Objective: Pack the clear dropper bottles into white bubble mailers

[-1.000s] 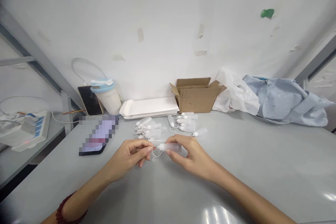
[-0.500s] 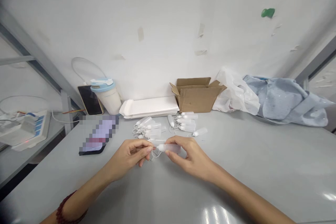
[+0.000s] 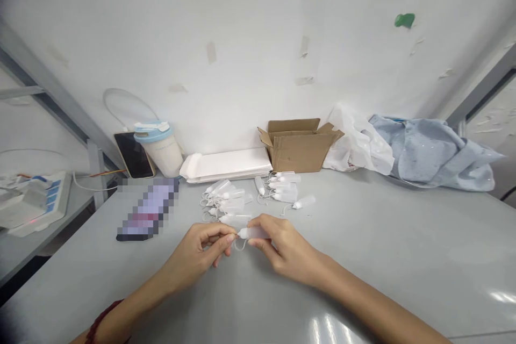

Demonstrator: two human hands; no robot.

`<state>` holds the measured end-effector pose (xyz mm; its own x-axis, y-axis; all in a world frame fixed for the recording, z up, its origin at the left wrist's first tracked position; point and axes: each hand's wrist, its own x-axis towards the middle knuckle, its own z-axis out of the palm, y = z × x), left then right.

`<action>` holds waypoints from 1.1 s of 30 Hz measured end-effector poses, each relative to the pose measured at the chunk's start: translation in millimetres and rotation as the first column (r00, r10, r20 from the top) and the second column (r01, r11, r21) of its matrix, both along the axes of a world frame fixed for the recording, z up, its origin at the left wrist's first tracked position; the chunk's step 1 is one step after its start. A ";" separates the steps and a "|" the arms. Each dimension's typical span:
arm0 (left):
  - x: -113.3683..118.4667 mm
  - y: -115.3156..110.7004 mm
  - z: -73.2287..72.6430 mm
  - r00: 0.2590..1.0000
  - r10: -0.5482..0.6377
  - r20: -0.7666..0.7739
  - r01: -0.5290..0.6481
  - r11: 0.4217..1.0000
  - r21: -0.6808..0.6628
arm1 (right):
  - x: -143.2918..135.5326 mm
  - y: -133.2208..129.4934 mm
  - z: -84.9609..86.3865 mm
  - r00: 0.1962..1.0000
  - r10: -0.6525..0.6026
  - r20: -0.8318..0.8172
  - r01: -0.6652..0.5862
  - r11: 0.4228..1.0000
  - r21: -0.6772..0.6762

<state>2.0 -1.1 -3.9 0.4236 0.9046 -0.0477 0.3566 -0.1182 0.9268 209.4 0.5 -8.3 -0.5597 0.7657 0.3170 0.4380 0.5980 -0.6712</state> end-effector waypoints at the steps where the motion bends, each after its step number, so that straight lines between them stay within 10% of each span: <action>1: 0.6 -0.1 -0.5 1.000 -0.002 0.002 0.002 1.000 -0.004 | -0.5 0.0 -1.7 1.000 0.005 -0.002 -0.005 1.000 0.011; 33: 2.1 3.8 -0.5 0.994 -0.010 0.113 0.019 0.997 -0.080 | 0.7 4.9 -7.2 0.999 0.026 0.035 -0.031 0.987 0.157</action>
<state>4.1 2.8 -4.4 0.4433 0.8935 -0.0720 0.2482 -0.0452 0.9677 210.1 5.4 -15.5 -0.5927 0.6913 0.4133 0.4391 0.7075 -0.5537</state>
